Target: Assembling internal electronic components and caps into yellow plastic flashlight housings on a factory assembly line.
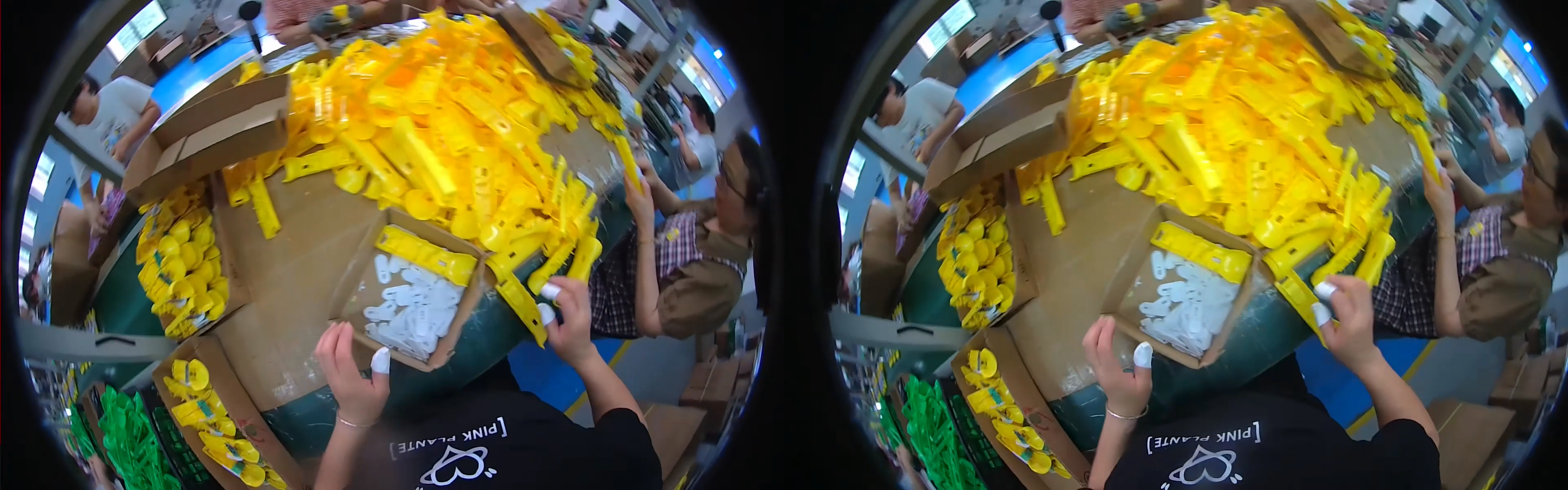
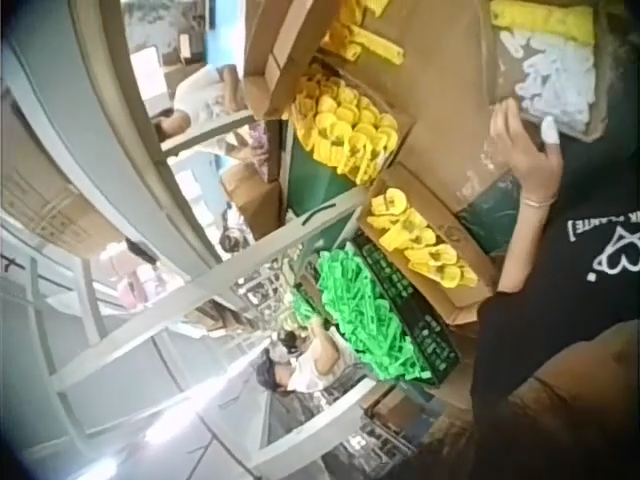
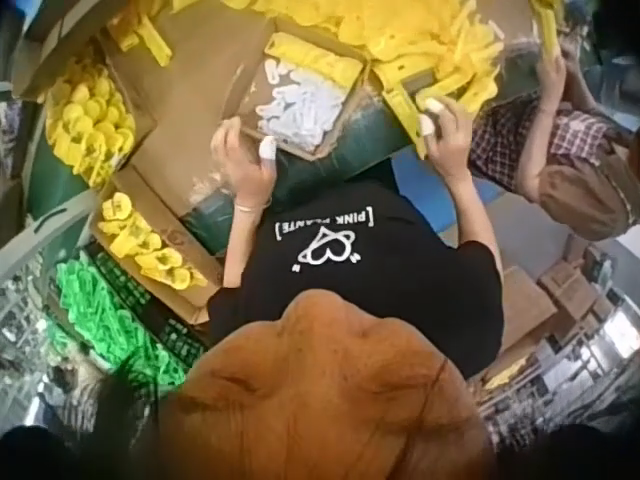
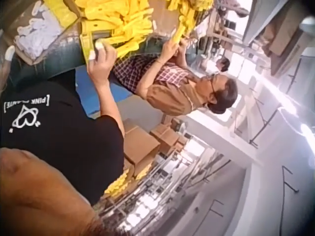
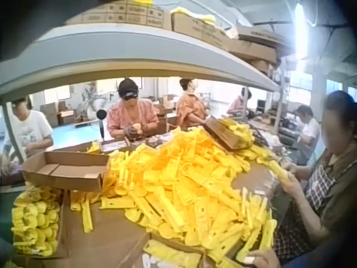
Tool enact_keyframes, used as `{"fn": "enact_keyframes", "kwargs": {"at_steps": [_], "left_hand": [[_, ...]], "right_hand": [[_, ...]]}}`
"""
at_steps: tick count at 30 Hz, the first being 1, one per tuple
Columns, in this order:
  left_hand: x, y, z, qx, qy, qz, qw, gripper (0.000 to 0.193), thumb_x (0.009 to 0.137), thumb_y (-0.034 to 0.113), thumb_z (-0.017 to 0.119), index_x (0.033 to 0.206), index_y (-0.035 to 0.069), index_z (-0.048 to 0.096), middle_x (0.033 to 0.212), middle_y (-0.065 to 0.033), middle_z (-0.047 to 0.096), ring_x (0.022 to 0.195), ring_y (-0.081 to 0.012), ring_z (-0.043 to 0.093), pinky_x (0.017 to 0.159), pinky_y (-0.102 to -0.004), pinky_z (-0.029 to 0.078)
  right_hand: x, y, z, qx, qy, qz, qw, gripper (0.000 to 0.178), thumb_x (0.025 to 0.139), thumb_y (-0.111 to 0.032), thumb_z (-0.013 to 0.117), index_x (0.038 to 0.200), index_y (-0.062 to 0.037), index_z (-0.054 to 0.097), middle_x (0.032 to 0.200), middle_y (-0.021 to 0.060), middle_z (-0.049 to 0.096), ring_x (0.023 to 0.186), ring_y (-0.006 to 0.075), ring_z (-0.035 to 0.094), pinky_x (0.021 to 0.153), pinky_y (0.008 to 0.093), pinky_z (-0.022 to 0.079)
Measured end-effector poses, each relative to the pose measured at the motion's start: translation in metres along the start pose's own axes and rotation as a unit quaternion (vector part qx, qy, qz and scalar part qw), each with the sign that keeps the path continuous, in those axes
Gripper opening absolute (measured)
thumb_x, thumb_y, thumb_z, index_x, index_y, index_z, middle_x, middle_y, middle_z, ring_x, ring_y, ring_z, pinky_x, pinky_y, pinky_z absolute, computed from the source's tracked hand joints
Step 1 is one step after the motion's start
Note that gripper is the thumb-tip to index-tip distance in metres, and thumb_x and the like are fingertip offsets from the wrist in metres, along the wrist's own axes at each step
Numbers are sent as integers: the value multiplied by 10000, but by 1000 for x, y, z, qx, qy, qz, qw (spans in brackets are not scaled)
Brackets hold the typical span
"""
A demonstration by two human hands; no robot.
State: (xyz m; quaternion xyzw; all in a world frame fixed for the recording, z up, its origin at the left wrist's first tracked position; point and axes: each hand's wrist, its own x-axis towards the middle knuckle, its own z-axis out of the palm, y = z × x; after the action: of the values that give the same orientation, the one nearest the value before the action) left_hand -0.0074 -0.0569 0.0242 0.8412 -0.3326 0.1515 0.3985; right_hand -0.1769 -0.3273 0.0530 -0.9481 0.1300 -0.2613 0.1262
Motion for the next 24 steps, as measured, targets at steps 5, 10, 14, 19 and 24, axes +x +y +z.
{"fn": "enact_keyframes", "kwargs": {"at_steps": [5, 10, 14, 19, 24], "left_hand": [[63, 16, 51, -80, -236, 127, 960, 528, 669, 37, 585, 1183, -13, 476, 1114, -191, 504, 1081, -360, 464, 940, -450, 382], [89, -12, 112, 118, -241, 260, 928, 452, 691, 30, 533, 1143, 16, 512, 1091, -126, 530, 1035, -305, 503, 917, -374, 401], [100, -5, 116, 132, -308, 303, 892, 370, 734, 72, 506, 1101, 24, 519, 1106, -130, 536, 955, -278, 536, 825, -374, 449], [108, -24, 116, 163, -300, 369, 864, 353, 750, 117, 513, 1100, 79, 534, 1115, -97, 521, 867, -252, 542, 759, -358, 471], [126, -11, 107, 182, -333, 422, 823, 330, 747, 122, 520, 1072, 71, 548, 1047, -85, 546, 858, -238, 540, 753, -344, 442]], "right_hand": [[-73, 45, 3, -131, -20, 132, 982, 784, 687, -362, 729, 1261, 10, 346, 1323, 227, 318, 1229, 402, 307, 1032, 467, 240], [-74, 107, 46, -19, 112, 293, 950, 749, 763, -254, 683, 1334, 26, 287, 1366, 240, 297, 1257, 381, 316, 1054, 419, 248], [-36, 111, 74, 55, 194, 305, 931, 732, 775, -195, 674, 1354, 13, 278, 1370, 241, 293, 1267, 376, 322, 1050, 392, 273], [4, 144, 113, 37, 293, 303, 906, 690, 761, -145, 673, 1332, 7, 315, 1341, 228, 318, 1252, 366, 329, 1041, 406, 283], [41, 195, 127, 236, 303, 274, 882, 662, 781, -137, 649, 1329, 24, 315, 1267, 209, 402, 1212, 313, 394, 1015, 359, 315]]}}
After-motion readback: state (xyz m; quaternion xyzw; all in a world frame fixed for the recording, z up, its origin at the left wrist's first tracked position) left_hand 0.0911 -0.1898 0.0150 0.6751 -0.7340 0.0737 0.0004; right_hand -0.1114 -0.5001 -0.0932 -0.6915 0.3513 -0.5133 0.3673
